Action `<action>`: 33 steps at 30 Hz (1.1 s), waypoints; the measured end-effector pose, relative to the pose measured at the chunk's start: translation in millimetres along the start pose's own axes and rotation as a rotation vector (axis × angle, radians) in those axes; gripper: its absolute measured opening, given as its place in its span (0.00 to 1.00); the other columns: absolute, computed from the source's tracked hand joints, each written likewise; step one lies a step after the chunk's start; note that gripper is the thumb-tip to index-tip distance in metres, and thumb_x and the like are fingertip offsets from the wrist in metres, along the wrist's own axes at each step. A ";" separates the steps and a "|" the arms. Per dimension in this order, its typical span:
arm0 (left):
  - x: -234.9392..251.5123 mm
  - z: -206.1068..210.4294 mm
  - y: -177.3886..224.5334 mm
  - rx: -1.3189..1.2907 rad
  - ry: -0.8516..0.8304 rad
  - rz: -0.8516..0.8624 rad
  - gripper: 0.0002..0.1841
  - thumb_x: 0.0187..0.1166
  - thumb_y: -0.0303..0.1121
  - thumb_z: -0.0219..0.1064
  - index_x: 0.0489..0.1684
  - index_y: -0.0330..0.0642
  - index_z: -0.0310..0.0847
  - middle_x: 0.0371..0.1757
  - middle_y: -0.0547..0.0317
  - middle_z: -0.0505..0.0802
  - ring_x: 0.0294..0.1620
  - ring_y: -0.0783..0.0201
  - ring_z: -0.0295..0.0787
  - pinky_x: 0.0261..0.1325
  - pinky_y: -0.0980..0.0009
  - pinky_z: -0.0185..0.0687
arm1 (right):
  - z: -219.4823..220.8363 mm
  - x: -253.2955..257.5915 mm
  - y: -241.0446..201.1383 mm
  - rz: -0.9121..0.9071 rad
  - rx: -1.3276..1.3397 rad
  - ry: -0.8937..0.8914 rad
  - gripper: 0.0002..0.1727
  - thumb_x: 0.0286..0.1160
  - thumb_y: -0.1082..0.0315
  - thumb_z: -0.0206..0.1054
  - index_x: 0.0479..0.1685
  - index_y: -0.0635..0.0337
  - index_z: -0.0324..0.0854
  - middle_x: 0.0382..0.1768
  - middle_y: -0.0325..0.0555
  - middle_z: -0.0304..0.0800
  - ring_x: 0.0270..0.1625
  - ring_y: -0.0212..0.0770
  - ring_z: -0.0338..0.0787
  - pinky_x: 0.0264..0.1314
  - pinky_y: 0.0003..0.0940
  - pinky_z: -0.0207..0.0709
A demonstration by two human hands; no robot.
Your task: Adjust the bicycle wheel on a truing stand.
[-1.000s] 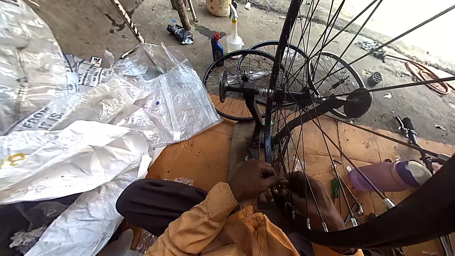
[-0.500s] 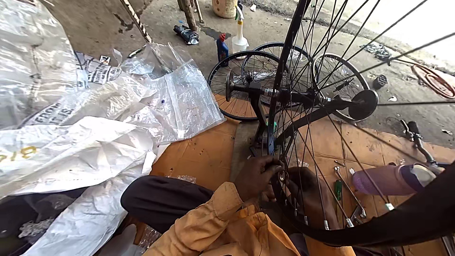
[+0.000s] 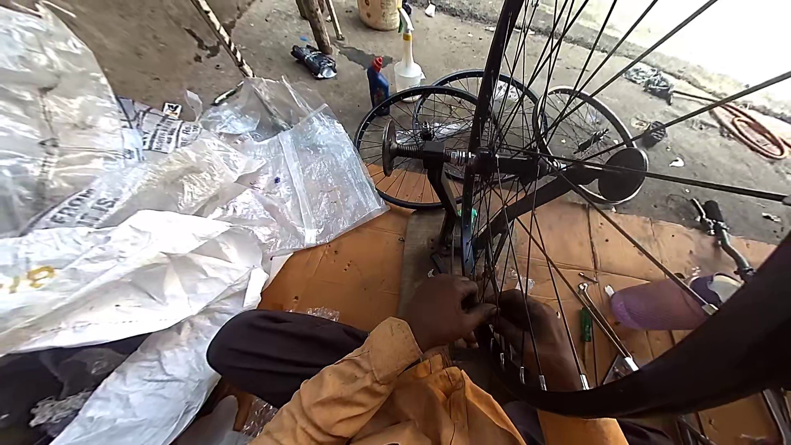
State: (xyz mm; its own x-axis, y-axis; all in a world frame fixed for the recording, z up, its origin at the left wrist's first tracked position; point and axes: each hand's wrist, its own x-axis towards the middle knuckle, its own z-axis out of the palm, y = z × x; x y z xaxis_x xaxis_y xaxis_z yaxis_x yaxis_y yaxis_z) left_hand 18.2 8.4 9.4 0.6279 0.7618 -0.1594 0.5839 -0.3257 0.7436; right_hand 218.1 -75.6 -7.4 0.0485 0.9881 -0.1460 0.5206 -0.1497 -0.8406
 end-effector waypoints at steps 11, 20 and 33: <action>0.7 6.3 -18.2 -0.245 0.204 0.048 0.22 0.81 0.59 0.65 0.52 0.51 0.88 0.69 0.62 0.85 0.64 0.64 0.84 0.58 0.59 0.87 | 1.5 0.2 12.7 -0.097 0.245 0.051 0.13 0.70 0.67 0.76 0.54 0.48 0.89 0.40 0.40 0.95 0.38 0.38 0.93 0.41 0.36 0.91; -2.5 -5.0 -17.3 -0.528 0.153 0.179 0.13 0.82 0.47 0.68 0.44 0.47 0.89 0.56 0.64 0.90 0.38 0.70 0.84 0.38 0.73 0.81 | -25.2 -13.3 -3.8 -0.103 0.278 0.155 0.17 0.68 0.61 0.77 0.56 0.52 0.88 0.39 0.43 0.93 0.37 0.41 0.92 0.40 0.35 0.90; -36.1 20.4 -26.6 -0.207 0.525 0.639 0.22 0.87 0.58 0.58 0.44 0.49 0.86 0.26 0.68 0.85 0.26 0.75 0.79 0.32 0.76 0.78 | -35.1 -26.9 9.4 -0.033 0.358 0.229 0.19 0.68 0.63 0.77 0.58 0.57 0.86 0.43 0.48 0.93 0.42 0.44 0.93 0.44 0.37 0.90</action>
State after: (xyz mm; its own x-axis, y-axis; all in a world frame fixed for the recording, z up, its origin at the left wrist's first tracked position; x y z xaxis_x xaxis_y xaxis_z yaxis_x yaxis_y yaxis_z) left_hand -9.5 -21.8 -17.9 0.4550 0.6440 0.6150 0.0604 -0.7114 0.7002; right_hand 251.5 -102.3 6.9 0.2459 0.9688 -0.0301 0.1984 -0.0807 -0.9768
